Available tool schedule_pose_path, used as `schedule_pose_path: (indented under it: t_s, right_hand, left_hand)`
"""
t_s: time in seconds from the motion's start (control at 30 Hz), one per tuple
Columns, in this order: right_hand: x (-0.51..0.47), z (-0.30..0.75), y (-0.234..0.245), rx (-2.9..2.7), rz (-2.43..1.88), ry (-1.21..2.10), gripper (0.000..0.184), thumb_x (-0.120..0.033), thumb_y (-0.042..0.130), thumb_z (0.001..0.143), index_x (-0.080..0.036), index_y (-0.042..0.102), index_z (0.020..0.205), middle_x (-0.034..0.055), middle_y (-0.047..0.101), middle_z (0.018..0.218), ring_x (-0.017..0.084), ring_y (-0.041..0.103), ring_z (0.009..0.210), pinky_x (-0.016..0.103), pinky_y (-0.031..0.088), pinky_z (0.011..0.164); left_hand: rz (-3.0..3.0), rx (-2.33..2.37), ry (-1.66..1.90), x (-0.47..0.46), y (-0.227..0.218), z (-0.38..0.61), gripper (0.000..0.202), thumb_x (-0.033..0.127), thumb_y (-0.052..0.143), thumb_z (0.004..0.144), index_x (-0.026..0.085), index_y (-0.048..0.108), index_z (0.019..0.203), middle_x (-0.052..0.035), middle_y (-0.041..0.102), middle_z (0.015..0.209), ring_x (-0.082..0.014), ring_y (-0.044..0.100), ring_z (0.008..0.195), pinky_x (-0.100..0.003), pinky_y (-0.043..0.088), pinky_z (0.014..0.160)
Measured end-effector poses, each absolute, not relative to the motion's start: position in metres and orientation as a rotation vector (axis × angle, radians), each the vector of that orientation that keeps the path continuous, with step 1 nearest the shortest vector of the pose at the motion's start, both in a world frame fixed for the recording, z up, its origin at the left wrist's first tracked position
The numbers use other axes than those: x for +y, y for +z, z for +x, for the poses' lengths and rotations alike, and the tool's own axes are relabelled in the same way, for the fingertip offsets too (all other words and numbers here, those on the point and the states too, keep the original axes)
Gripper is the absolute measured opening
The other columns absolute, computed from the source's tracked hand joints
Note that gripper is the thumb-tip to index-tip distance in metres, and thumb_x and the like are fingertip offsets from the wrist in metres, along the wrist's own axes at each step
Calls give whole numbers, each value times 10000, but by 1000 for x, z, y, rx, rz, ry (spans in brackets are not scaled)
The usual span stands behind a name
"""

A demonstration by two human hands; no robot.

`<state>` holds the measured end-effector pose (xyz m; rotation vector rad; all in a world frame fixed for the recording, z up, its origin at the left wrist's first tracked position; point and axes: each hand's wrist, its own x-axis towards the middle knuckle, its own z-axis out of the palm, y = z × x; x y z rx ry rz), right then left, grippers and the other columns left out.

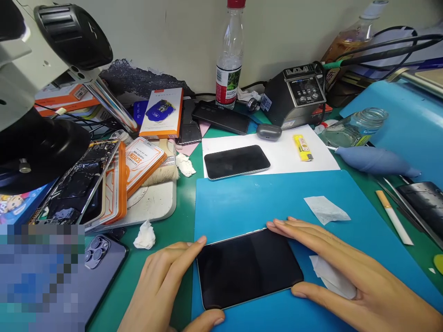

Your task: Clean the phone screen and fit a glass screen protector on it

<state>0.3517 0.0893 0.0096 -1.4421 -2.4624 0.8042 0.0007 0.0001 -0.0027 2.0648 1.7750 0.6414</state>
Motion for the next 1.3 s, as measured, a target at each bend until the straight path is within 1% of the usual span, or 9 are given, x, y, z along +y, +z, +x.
schedule_pose_path:
  t_s: [0.13, 0.3, 0.43, 0.63, 0.8, 0.9, 1.07, 1.2, 1.3]
  right_hand:
    - [89, 354, 7, -2455, -1413, 801, 750, -603, 698, 987, -508, 412, 1673, -60, 513, 1682, 373, 490, 1554, 550, 517, 1208]
    - [89, 355, 9, -2479, -1410, 783, 751, -608, 689, 993, -517, 395, 1677, -71, 511, 1680, 367, 467, 1565, 536, 526, 1200]
    - [89, 354, 9, -2474, -1396, 792, 747, -598, 697, 991, -517, 404, 1673, -69, 513, 1678, 367, 479, 1559, 547, 513, 1209]
    - [92, 354, 9, -2483, -1356, 793, 711, -573, 699, 996, -513, 438, 1656, -73, 539, 1657, 355, 496, 1547, 521, 513, 1215]
    - [93, 353, 8, -2506, -1366, 763, 723, -606, 683, 1000, -496, 428, 1667, -53, 528, 1670, 372, 493, 1549, 535, 524, 1199]
    - [92, 352, 10, -2538, -1368, 761, 673, -598, 661, 1017, -537, 436, 1648, -80, 498, 1691, 351, 484, 1562, 516, 520, 1191]
    - [91, 352, 13, -2543, -1379, 767, 775, -628, 681, 993, -528, 355, 1690, -61, 477, 1709, 358, 478, 1567, 532, 513, 1179]
    - [92, 350, 13, -2525, -1379, 748, 801, -617, 687, 992, -525, 326, 1702, -61, 479, 1706, 358, 480, 1565, 533, 510, 1183]
    - [93, 349, 11, -2527, -1356, 710, 764, -602, 675, 1006, -525, 350, 1694, -65, 499, 1692, 348, 486, 1561, 515, 522, 1177]
  left_hand:
    - [2041, 1753, 629, 1, -1, 1, 802, 636, 715, 1015, 430, 362, 1705, -100, 716, 1420, -359, 693, 1317, -481, 579, 1066]
    - [2034, 1756, 675, 2, 0, 1, 751, 686, 660, 1026, 459, 387, 1688, -64, 730, 1410, -330, 712, 1289, -443, 586, 1049]
    - [2020, 1751, 676, 3, 2, 2, 718, 691, 620, 1045, 451, 399, 1685, -74, 735, 1373, -329, 711, 1289, -446, 573, 1062]
    - [2008, 1766, 646, 1, 1, 1, 868, 634, 814, 939, 445, 416, 1688, -91, 736, 1357, -369, 716, 1269, -475, 593, 1058]
    - [2033, 1767, 654, 1, -3, 0, 839, 665, 770, 960, 448, 403, 1683, -81, 726, 1346, -350, 709, 1270, -455, 589, 1047]
    - [2049, 1762, 646, 1, -3, 1, 843, 601, 799, 960, 447, 394, 1683, -71, 719, 1336, -341, 704, 1267, -446, 585, 1047]
    - [2093, 1821, 513, 1, -2, 4, 989, 473, 849, 902, 450, 297, 1721, -82, 659, 1477, -352, 677, 1328, -451, 601, 1046]
    - [2129, 1848, 517, 4, 1, 9, 1082, 515, 866, 864, 392, 247, 1742, -111, 574, 1608, -386, 583, 1472, -495, 549, 1163]
    - [2130, 1854, 526, 5, 3, 11, 1019, 563, 860, 873, 378, 311, 1711, -111, 527, 1663, -382, 528, 1533, -504, 522, 1208]
